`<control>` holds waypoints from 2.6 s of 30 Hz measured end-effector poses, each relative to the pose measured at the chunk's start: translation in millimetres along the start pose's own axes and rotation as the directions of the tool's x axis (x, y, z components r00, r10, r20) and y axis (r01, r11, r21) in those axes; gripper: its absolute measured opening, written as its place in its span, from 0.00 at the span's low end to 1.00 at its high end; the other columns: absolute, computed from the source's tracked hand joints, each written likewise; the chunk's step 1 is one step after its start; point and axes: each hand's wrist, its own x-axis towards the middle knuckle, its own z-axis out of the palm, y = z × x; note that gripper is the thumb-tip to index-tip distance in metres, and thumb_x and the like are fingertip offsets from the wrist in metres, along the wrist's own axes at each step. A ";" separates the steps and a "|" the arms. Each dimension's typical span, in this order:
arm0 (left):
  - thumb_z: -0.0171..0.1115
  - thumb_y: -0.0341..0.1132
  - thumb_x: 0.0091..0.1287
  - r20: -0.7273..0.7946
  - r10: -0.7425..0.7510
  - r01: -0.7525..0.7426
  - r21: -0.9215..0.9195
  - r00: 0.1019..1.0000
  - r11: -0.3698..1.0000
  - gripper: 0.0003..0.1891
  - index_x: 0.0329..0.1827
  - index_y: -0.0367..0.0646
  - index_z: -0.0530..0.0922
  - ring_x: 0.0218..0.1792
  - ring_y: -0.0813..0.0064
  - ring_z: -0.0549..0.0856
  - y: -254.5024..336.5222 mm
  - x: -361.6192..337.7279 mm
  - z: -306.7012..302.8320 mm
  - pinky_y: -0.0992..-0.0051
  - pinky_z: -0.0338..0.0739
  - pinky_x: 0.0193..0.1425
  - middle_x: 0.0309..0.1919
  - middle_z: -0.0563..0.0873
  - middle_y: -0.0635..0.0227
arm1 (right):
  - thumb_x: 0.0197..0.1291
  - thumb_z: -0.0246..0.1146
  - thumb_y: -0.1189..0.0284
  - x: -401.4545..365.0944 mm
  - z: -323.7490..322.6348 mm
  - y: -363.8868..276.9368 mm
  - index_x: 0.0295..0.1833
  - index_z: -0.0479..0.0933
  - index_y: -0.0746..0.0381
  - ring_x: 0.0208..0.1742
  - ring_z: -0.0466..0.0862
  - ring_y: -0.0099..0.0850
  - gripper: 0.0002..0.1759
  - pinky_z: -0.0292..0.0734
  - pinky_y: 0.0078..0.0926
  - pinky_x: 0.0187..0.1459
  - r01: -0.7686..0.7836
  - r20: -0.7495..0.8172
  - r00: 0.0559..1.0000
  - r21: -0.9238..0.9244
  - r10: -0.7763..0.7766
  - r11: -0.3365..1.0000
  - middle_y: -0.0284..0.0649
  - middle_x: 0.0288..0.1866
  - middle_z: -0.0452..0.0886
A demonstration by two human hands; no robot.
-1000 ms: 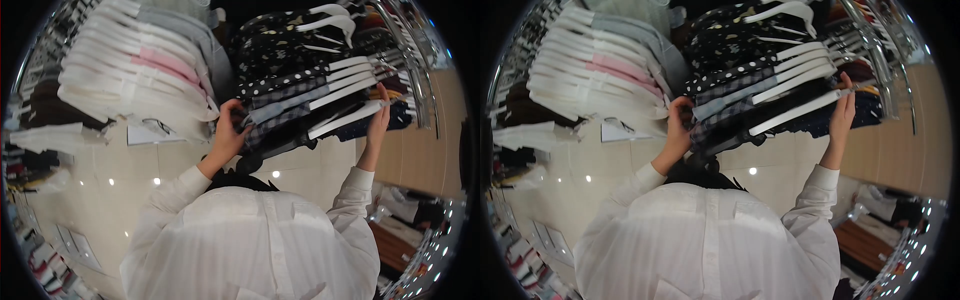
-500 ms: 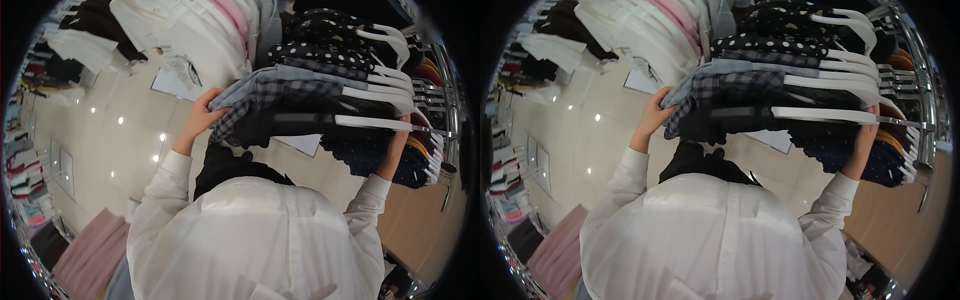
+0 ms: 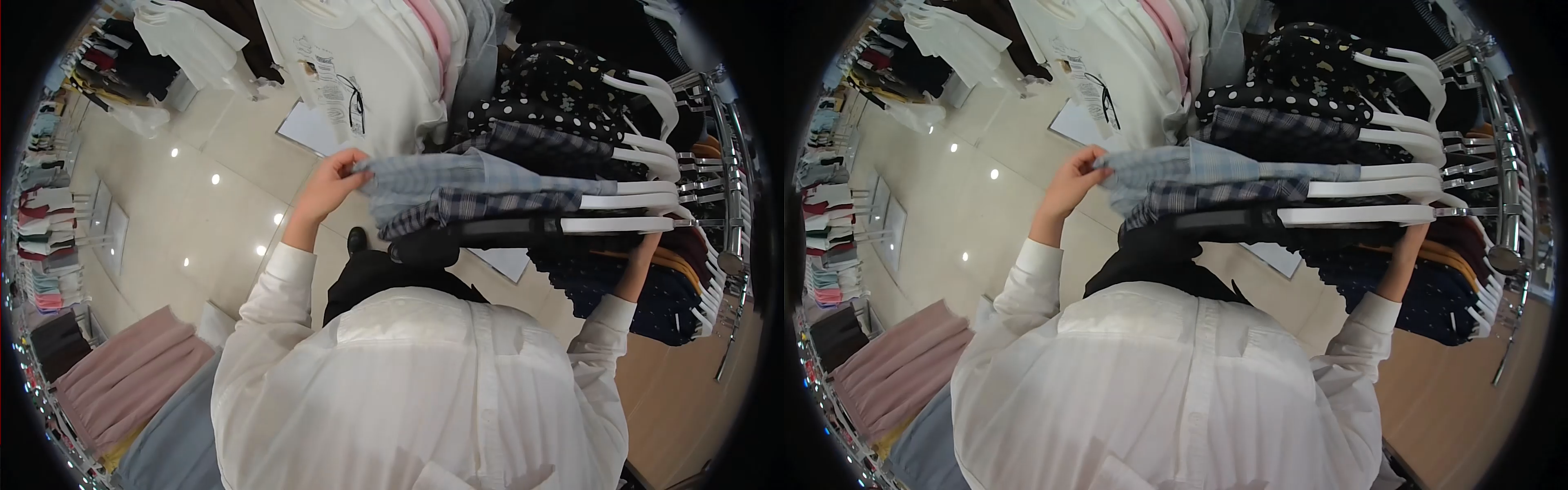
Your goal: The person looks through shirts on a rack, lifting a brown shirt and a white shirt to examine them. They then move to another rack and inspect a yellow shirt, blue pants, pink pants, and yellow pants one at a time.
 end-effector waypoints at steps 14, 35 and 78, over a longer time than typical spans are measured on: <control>0.55 0.35 0.60 0.303 -0.036 -0.046 0.259 0.952 0.965 0.20 0.54 0.39 0.71 0.49 0.72 0.74 -67.2 48.8 36.5 0.73 0.68 0.53 0.51 0.76 0.64 | 0.63 0.46 0.61 -17.6 36.7 -42.7 0.61 0.59 0.70 0.59 0.66 0.35 0.27 0.59 0.31 0.59 0.261 -0.051 0.959 -0.229 -0.279 0.938 0.46 0.57 0.66; 0.53 0.45 0.59 0.221 0.374 -0.386 0.802 0.901 0.457 0.26 0.59 0.41 0.66 0.57 0.60 0.69 58.8 31.9 51.5 0.66 0.61 0.61 0.54 0.72 0.59 | 0.62 0.46 0.65 -55.5 52.4 -80.7 0.44 0.73 0.70 0.40 0.73 0.24 0.18 0.66 0.20 0.44 0.086 0.059 0.995 -0.122 -0.079 0.989 0.36 0.33 0.75; 0.58 0.34 0.61 0.655 0.564 -0.827 0.555 0.503 0.092 0.12 0.38 0.32 0.75 0.27 0.67 0.79 95.8 128.4 206.4 0.73 0.71 0.35 0.28 0.82 0.57 | 0.63 0.50 0.70 -236.0 -32.1 -57.5 0.40 0.75 0.65 0.32 0.68 0.17 0.12 0.65 0.16 0.36 -0.152 -0.282 0.939 0.172 0.196 0.973 0.29 0.27 0.73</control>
